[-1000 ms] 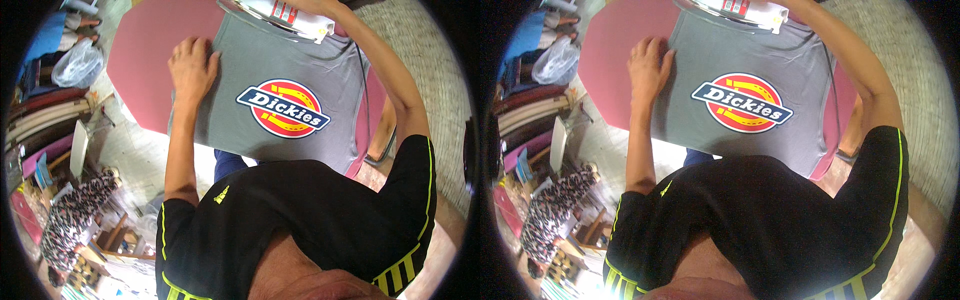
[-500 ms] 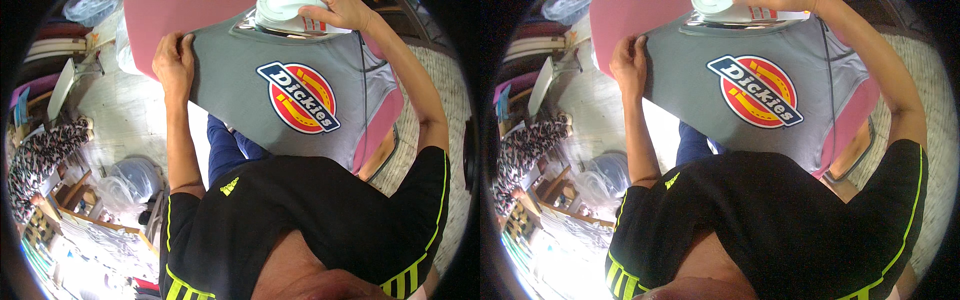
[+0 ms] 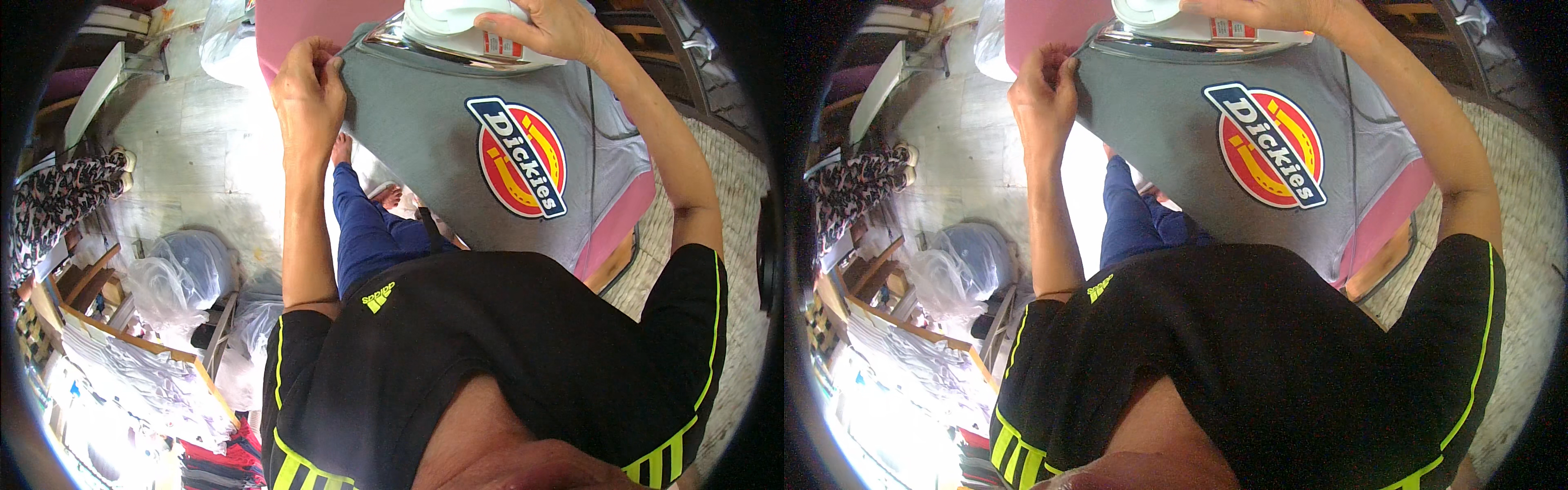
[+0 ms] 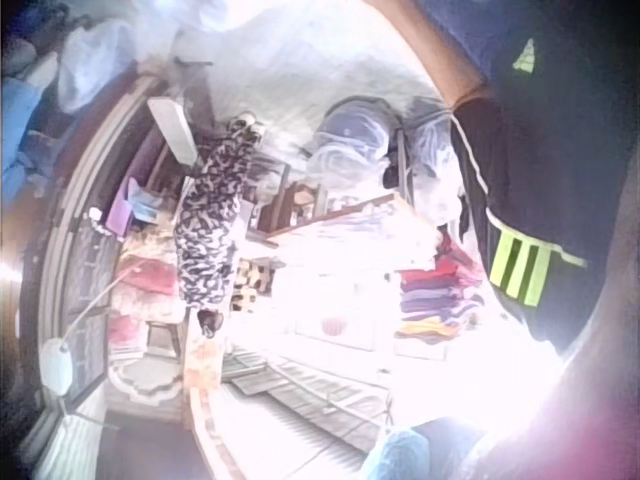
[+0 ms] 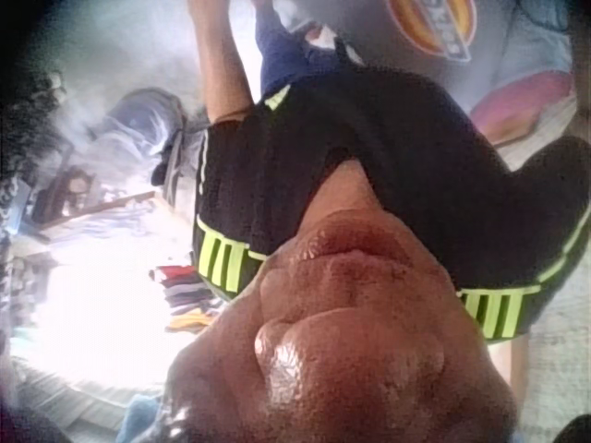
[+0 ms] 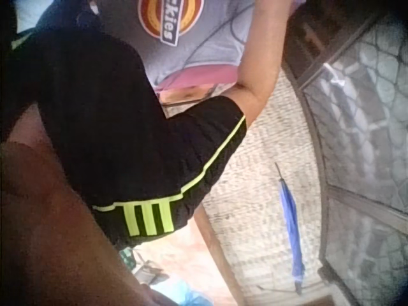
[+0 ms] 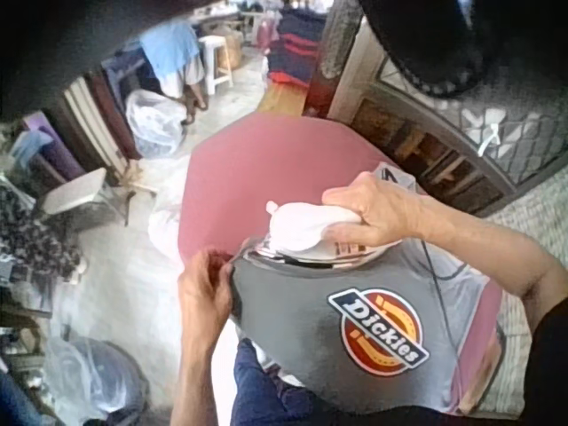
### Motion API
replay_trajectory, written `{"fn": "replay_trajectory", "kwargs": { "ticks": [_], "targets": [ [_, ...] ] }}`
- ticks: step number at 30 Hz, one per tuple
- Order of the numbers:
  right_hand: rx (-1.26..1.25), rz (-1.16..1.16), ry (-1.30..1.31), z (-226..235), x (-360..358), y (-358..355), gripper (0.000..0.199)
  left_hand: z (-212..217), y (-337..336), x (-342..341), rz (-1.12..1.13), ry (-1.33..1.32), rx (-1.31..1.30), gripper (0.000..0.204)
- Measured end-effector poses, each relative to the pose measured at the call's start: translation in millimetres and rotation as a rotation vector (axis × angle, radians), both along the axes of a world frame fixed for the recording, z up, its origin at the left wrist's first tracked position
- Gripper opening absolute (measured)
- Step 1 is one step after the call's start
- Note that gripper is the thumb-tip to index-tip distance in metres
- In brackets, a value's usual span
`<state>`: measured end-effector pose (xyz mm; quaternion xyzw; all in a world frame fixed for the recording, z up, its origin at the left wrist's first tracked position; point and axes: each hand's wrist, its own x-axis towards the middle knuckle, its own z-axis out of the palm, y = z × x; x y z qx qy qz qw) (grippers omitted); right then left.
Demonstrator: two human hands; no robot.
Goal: The person irons a gray Dickies t-shirt on a pink ironing board using a white steam iron. They smooth the fabric, iron the front and back, and fold the shirt before placing it aside.
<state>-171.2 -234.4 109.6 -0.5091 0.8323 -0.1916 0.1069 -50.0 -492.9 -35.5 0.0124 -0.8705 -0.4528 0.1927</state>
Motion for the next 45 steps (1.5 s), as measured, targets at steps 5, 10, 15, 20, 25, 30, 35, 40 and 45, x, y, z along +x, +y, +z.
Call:
{"fn": "replay_trajectory", "kwargs": {
  "ticks": [5,10,15,20,25,30,35,40,45],
  "targets": [
    [-0.002,0.037,0.013,-1.3,3.6,-18.5,0.030,4.2,-6.8,5.2,0.009,-0.058,0.013,0.019],
    [-0.002,0.068,-0.006,-5.3,-3.3,-14.6,0.030,1.9,-16.4,20.8,0.016,-0.029,-0.056,0.012],
    [0.193,-0.013,-0.032,-10.2,-16.6,29.2,0.033,-2.8,-8.2,5.7,0.059,0.105,-0.205,0.017],
    [0.132,0.043,0.012,-4.1,-16.8,35.6,0.034,-4.5,9.1,-23.1,0.061,0.098,-0.206,0.022],
    [0.151,0.007,-0.017,-3.2,-15.4,38.0,0.035,-0.3,9.3,-40.2,0.020,-0.020,-0.219,0.021],
    [0.032,-0.043,-0.014,-3.3,-8.3,34.7,0.035,4.1,2.2,-49.4,-0.038,-0.026,-0.136,0.017],
    [0.046,-0.122,0.006,-10.2,-3.3,22.1,0.038,-3.2,-1.6,-50.4,-0.014,0.076,-0.230,0.014],
    [0.053,-0.090,0.050,-22.5,-5.3,20.5,0.032,-16.4,-15.1,-37.5,0.089,0.098,-0.261,0.016],
    [0.071,-0.052,0.007,-18.3,-8.1,14.2,0.033,15.9,-24.8,18.8,0.079,-0.097,-0.432,0.020]
  ]
}}
